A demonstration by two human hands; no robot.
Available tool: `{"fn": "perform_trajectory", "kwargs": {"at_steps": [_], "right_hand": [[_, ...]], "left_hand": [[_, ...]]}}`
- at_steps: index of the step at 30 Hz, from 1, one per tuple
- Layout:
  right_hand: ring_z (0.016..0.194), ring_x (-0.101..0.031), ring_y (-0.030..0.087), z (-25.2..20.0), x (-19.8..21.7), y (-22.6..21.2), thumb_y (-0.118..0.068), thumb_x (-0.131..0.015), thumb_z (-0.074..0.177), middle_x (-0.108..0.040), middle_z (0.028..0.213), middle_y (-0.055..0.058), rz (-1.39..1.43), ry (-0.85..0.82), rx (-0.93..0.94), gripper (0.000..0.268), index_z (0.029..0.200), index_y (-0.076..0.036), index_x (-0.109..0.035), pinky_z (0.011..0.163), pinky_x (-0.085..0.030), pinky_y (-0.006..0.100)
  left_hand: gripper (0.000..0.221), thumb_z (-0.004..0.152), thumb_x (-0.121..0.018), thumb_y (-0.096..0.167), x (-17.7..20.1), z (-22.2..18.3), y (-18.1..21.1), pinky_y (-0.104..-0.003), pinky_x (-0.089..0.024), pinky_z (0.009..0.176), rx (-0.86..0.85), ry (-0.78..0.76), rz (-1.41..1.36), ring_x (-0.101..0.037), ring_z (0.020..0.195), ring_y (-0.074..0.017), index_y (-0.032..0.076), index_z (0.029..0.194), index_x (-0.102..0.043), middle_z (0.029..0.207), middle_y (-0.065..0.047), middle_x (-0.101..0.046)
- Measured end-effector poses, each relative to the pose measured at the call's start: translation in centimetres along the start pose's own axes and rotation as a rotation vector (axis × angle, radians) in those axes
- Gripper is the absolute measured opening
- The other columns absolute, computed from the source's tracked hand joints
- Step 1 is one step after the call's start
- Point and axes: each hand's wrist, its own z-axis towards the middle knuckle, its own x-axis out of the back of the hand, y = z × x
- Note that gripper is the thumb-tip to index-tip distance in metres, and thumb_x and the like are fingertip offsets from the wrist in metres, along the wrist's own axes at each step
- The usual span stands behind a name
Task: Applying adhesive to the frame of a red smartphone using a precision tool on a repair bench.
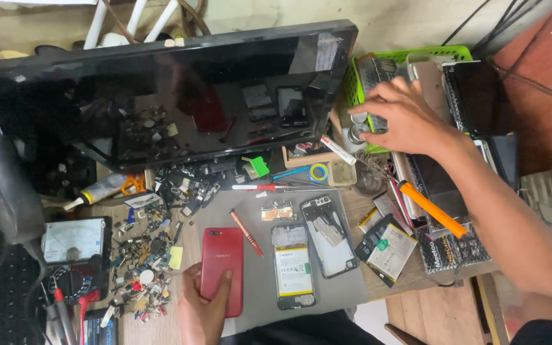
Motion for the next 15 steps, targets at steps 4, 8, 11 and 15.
{"fn": "perform_trajectory", "kwargs": {"at_steps": [4,8,11,15], "right_hand": [[0.134,-0.039,0.025,2.6,3.7,-4.2,-0.046,-0.079,0.078,-0.053,0.148,0.001,-0.135,-0.363,-0.048,0.074,0.145,-0.025,-0.054,0.103,-0.028,0.047],[0.109,-0.049,0.025,4.0,4.4,-5.4,-0.035,-0.087,0.077,-0.062,0.109,0.007,-0.116,-0.533,-0.172,0.057,0.115,-0.013,-0.051,0.102,-0.030,0.041],[0.105,-0.052,0.026,4.3,4.3,-5.6,-0.034,-0.086,0.074,-0.067,0.109,0.004,-0.121,-0.493,-0.129,0.060,0.116,-0.017,-0.046,0.098,-0.030,0.041],[0.117,-0.050,0.029,4.6,3.6,-6.1,-0.029,-0.089,0.068,-0.063,0.127,0.007,-0.150,-0.493,-0.075,0.113,0.159,-0.025,-0.022,0.101,-0.027,0.042]], "left_hand": [[0.097,0.057,-0.092,0.048,-1.1,1.0,-2.5,-0.045,-0.053,0.089,-0.256,0.086,0.084,-0.060,0.118,-0.0266,0.025,0.142,-0.051,0.123,-0.007,-0.060],[0.117,0.052,-0.094,0.064,-2.4,2.5,-5.7,-0.049,-0.056,0.078,-0.513,0.181,0.343,-0.057,0.106,-0.0344,0.016,0.146,-0.042,0.113,-0.013,-0.047],[0.115,0.058,-0.089,0.068,-2.9,2.8,-6.5,-0.048,-0.053,0.085,-0.655,0.269,0.388,-0.056,0.098,-0.0375,0.008,0.145,-0.044,0.106,-0.014,-0.047],[0.112,0.065,-0.080,0.076,-3.0,2.9,-6.3,-0.043,-0.048,0.095,-0.665,0.257,0.518,-0.051,0.102,-0.0336,0.004,0.144,-0.045,0.107,-0.015,-0.052]]}}
